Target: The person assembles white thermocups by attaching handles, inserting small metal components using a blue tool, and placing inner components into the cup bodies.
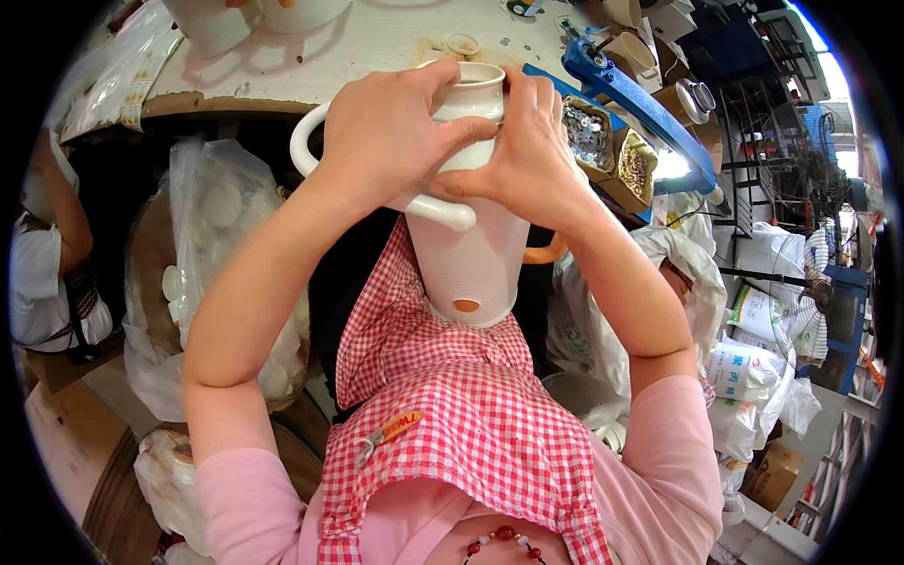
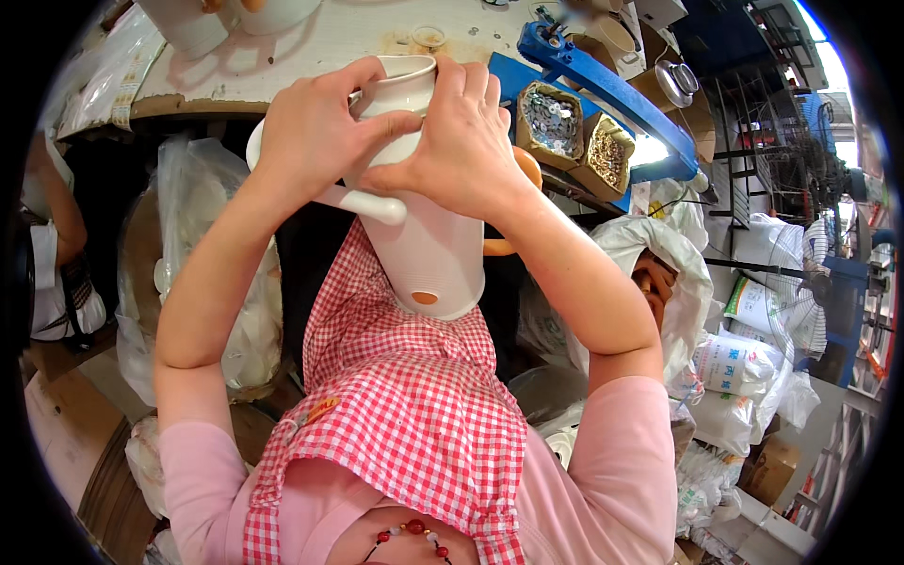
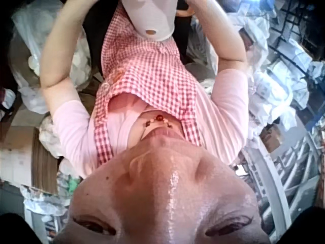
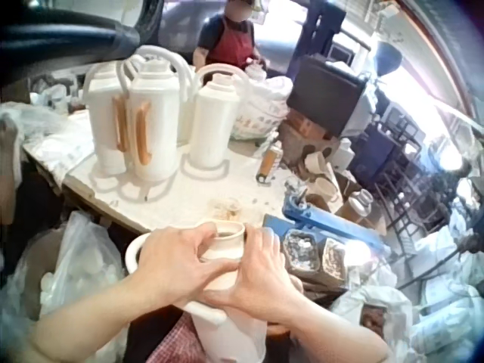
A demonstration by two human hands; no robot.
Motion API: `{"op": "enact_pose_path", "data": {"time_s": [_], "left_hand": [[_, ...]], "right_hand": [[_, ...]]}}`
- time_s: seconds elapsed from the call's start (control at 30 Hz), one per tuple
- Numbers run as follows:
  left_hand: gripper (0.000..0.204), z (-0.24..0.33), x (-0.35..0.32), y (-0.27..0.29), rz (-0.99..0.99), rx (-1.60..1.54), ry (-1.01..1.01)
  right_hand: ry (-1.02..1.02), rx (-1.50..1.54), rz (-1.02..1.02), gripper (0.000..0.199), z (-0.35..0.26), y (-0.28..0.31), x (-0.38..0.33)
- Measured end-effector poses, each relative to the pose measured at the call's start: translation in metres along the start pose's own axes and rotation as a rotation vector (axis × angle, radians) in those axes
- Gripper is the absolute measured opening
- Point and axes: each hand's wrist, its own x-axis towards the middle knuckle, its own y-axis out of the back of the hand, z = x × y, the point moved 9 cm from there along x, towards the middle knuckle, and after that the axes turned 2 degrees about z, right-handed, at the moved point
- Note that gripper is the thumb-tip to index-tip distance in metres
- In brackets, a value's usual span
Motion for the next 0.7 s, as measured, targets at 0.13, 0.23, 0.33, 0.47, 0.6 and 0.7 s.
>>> {"op": "enact_pose_path", "data": {"time_s": [0.13,0.23,0.33,0.47,0.6,0.7], "left_hand": [[0.050,-0.005,-0.006,-0.001,-0.044,-0.022,0.094],[0.055,-0.013,-0.002,-0.004,0.056,-0.160,0.010],[0.050,-0.024,0.011,-0.029,-0.057,-0.559,0.237],[0.038,-0.019,-0.031,0.028,0.233,-0.557,0.118],[0.045,-0.011,-0.092,0.185,0.570,-0.306,0.005],[0.037,-0.029,-0.100,0.279,0.819,-0.480,0.030]], "right_hand": [[0.148,0.154,-0.107,0.120,0.017,0.008,-0.014],[0.280,0.205,-0.089,0.117,0.016,0.016,-0.023],[0.315,0.135,-0.083,0.111,-0.005,0.034,-0.039],[0.150,0.855,-0.177,0.103,-0.032,0.049,-0.059],[0.293,0.777,0.339,0.085,-0.010,0.105,-0.076],[0.026,0.910,0.366,0.067,0.043,0.095,-0.068]]}}
